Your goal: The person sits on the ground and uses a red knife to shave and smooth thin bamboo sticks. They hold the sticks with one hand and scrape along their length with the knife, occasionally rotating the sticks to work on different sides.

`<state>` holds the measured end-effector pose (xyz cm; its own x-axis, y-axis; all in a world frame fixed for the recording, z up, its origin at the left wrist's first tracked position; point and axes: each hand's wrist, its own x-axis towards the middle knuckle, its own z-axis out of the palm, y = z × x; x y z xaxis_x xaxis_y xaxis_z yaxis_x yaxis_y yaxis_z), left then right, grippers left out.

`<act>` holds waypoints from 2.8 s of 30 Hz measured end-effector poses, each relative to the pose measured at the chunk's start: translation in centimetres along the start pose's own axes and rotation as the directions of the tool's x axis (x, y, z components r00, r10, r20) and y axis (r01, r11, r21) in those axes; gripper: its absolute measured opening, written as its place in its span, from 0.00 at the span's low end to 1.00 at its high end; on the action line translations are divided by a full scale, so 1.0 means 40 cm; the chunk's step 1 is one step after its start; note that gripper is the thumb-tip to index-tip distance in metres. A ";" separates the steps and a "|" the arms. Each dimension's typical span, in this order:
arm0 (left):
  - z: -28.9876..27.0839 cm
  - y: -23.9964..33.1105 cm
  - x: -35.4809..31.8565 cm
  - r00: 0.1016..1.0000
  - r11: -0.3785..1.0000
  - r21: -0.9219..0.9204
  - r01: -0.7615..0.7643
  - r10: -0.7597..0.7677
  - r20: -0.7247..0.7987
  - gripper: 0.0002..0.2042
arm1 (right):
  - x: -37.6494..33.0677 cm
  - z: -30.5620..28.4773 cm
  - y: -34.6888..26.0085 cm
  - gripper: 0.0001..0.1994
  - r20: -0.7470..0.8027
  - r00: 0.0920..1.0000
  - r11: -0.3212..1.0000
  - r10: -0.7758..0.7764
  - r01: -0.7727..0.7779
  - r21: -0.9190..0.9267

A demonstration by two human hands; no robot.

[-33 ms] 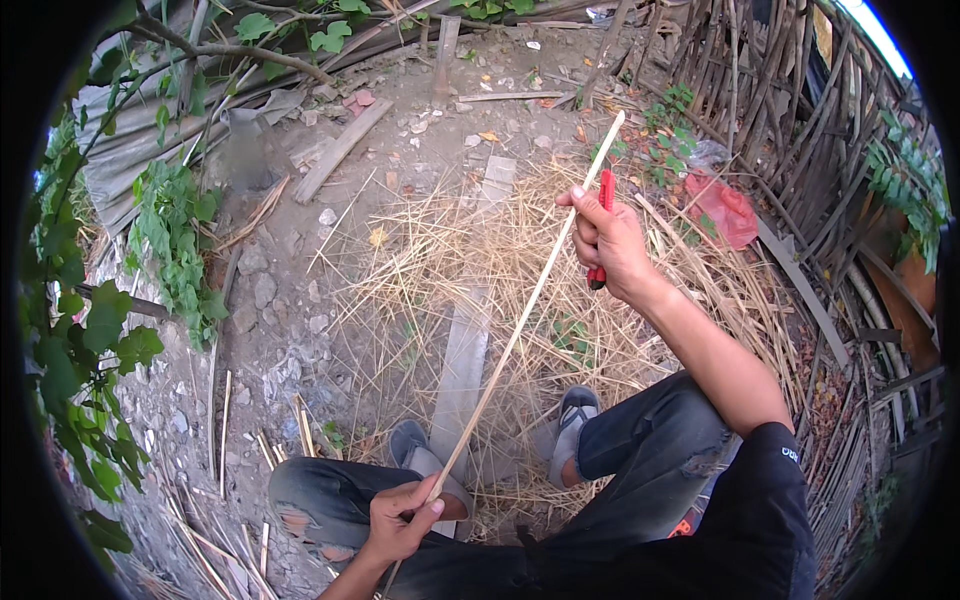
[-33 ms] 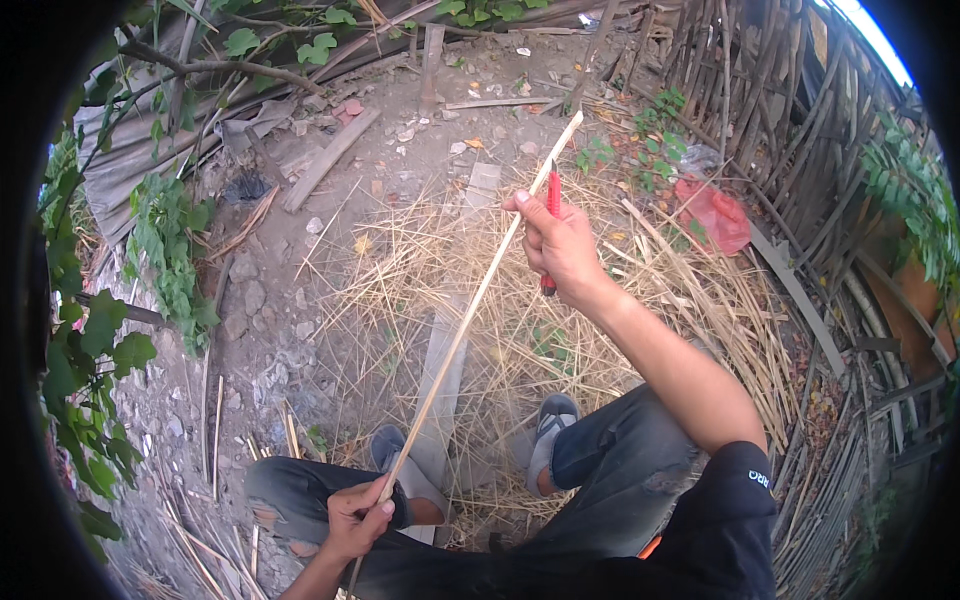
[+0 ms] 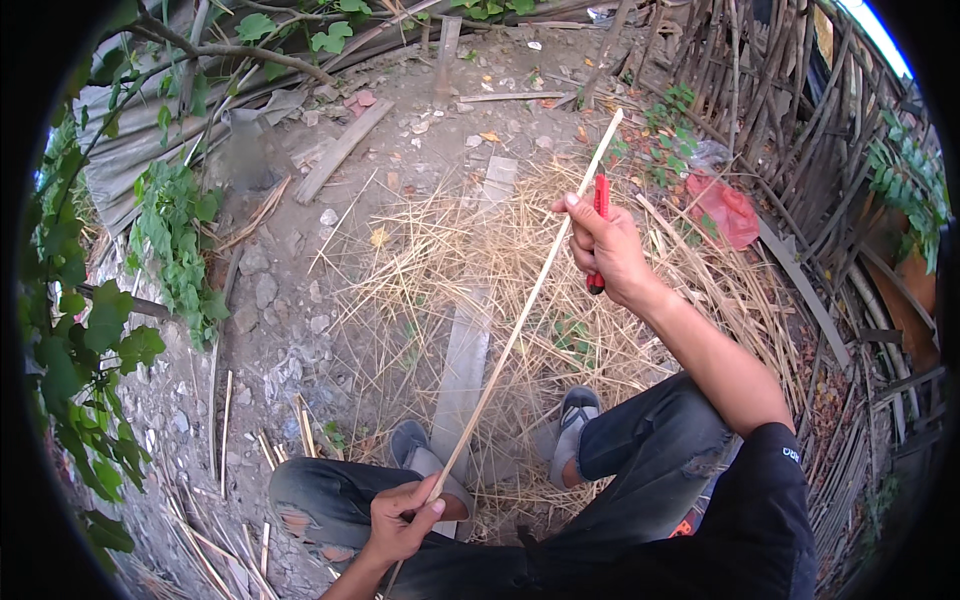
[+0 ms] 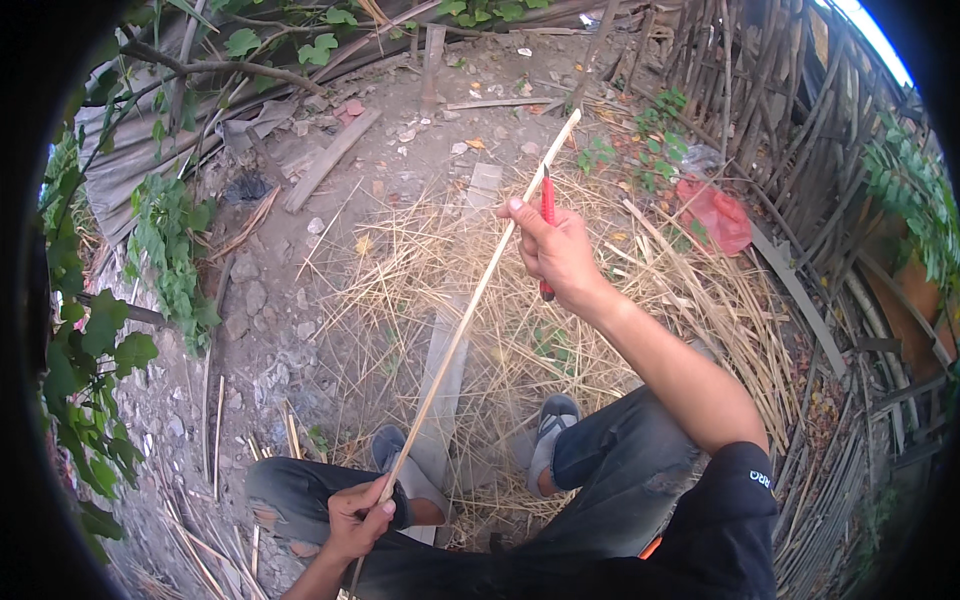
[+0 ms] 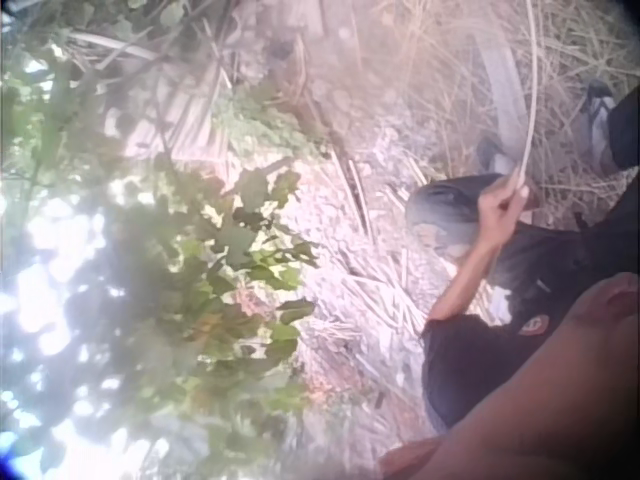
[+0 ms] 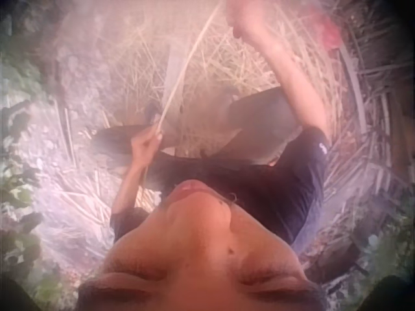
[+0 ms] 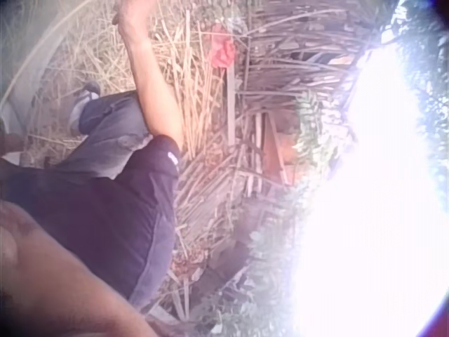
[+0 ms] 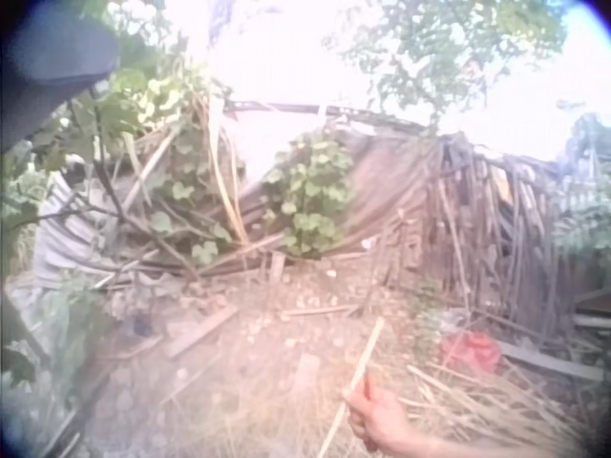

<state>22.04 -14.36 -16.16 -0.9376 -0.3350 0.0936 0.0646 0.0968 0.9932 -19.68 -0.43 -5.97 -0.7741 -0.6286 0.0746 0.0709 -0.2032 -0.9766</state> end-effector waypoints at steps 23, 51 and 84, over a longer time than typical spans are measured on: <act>0.077 0.066 0.112 0.940 0.878 0.473 -0.076 0.221 -0.260 0.22 | -0.169 0.206 0.094 0.13 0.498 0.812 0.931 0.305 -0.145 -0.335; 0.060 0.076 0.160 0.997 0.997 0.041 0.072 -0.071 -0.018 0.20 | -0.157 0.191 0.080 0.17 0.380 0.900 0.930 0.213 -0.067 -0.362; 0.034 0.089 0.171 0.981 0.984 -0.066 0.168 -0.173 -0.082 0.19 | -0.065 0.153 0.058 0.31 0.378 0.921 0.274 -0.092 0.389 -0.880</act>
<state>15.38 -15.05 -12.08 -0.9032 -0.4228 -0.0742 -0.0712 -0.0229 0.9972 -13.65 -3.87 -7.19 -0.4817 -0.8442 0.2349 -0.8348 0.3605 -0.4162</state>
